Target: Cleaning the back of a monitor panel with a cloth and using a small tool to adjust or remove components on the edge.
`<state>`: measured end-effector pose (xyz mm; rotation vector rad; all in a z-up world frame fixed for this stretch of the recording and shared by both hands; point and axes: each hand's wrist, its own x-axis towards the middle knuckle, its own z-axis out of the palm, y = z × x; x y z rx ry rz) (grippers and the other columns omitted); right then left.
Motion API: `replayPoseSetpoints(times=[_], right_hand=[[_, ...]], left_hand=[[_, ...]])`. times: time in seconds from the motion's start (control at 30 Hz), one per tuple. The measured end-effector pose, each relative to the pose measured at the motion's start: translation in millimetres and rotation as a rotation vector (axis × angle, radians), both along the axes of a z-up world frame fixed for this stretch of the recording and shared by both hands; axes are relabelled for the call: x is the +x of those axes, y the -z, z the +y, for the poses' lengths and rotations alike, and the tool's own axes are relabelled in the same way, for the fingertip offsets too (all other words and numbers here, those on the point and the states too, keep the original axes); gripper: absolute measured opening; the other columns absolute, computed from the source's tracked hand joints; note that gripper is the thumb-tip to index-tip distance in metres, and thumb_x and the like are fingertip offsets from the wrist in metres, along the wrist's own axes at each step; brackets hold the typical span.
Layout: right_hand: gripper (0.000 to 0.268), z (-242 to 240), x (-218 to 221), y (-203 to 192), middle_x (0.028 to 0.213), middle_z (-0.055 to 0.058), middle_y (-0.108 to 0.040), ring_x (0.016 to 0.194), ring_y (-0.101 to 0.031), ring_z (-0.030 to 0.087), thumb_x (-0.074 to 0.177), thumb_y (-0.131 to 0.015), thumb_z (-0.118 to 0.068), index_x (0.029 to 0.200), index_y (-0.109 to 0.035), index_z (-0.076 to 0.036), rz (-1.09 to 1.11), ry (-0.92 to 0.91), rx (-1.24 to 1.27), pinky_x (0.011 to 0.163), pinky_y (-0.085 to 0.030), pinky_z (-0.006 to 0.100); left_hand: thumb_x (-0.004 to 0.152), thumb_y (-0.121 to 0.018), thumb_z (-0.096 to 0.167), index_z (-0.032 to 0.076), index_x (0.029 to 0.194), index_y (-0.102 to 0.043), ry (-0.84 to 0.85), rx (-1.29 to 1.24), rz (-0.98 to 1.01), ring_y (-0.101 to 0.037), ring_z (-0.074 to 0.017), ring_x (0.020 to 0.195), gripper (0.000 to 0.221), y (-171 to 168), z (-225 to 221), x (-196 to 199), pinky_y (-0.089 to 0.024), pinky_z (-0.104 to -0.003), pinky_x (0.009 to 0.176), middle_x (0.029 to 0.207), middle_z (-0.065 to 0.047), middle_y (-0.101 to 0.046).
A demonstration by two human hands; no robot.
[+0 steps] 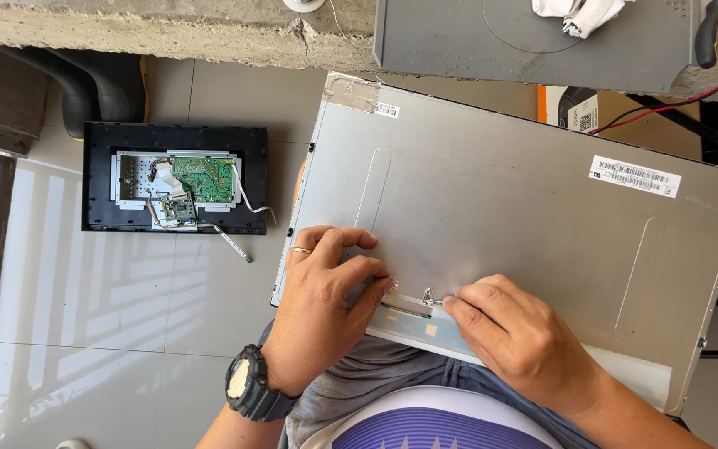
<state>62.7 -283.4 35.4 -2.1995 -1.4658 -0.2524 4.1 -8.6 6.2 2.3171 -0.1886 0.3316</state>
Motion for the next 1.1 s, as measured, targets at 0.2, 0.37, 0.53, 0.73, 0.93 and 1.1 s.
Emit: replayPoseSetpoints(times=[0.2,0.37,0.53,0.73,0.93,1.1], right_hand=[[0.014,0,10,-12,0.102,0.011,-0.067,0.083,-0.065,0.027,0.103,-0.077,0.01,0.116,-0.076,0.004,0.105,-0.006,-0.066,0.073,-0.059,0.038],[0.009,-1,14,-13,0.1,0.01,-0.067,0.081,-0.062,0.025,0.105,-0.077,0.005,0.114,-0.076,0.002,0.135,-0.011,-0.103,0.073,-0.058,0.038],[0.012,-3,13,-9,0.103,0.01,-0.069,0.082,-0.064,0.024,0.104,-0.078,0.004,0.115,-0.077,0.0,0.164,0.018,-0.085,0.074,-0.059,0.038],[0.013,-1,8,-7,0.101,0.01,-0.069,0.081,-0.068,0.024,0.101,-0.08,0.005,0.112,-0.079,-0.001,0.186,0.084,-0.056,0.072,-0.06,0.036],[0.013,-4,-5,-5,0.103,0.004,-0.067,0.066,-0.067,0.023,0.103,-0.077,-0.006,0.115,-0.076,-0.012,0.215,0.27,-0.187,0.067,-0.061,0.039],[0.037,-32,-1,-17,0.115,0.008,-0.066,0.073,-0.076,0.028,0.108,-0.066,-0.008,0.144,-0.073,-0.011,0.377,0.423,-0.239,0.066,-0.064,0.047]], left_hand=[[0.104,-0.084,0.021,0.019,0.098,-0.081,0.014,-0.004,-0.002,-0.06,-0.0389,0.122,0.007,0,-1,0,-0.046,-0.051,0.11,0.132,-0.005,-0.073],[0.105,-0.083,0.022,0.02,0.098,-0.081,0.018,0.005,-0.005,-0.06,-0.0386,0.121,0.008,0,-1,-1,-0.047,-0.05,0.111,0.132,-0.004,-0.072],[0.105,-0.083,0.02,0.02,0.098,-0.081,0.02,0.002,-0.004,-0.06,-0.0381,0.121,0.007,-1,0,-1,-0.046,-0.049,0.11,0.131,-0.004,-0.072],[0.105,-0.082,0.019,0.019,0.1,-0.081,0.021,-0.015,-0.005,-0.06,-0.0382,0.121,0.006,0,0,0,-0.047,-0.05,0.108,0.131,-0.005,-0.072],[0.107,-0.08,0.019,0.017,0.1,-0.08,0.03,0.003,0.006,-0.061,-0.0375,0.122,0.007,-10,0,0,-0.046,-0.049,0.113,0.133,-0.007,-0.073],[0.109,-0.074,0.018,0.013,0.113,-0.079,0.095,0.065,0.015,-0.065,-0.0388,0.124,0.008,-17,10,-3,-0.048,-0.053,0.116,0.137,-0.013,-0.074]])
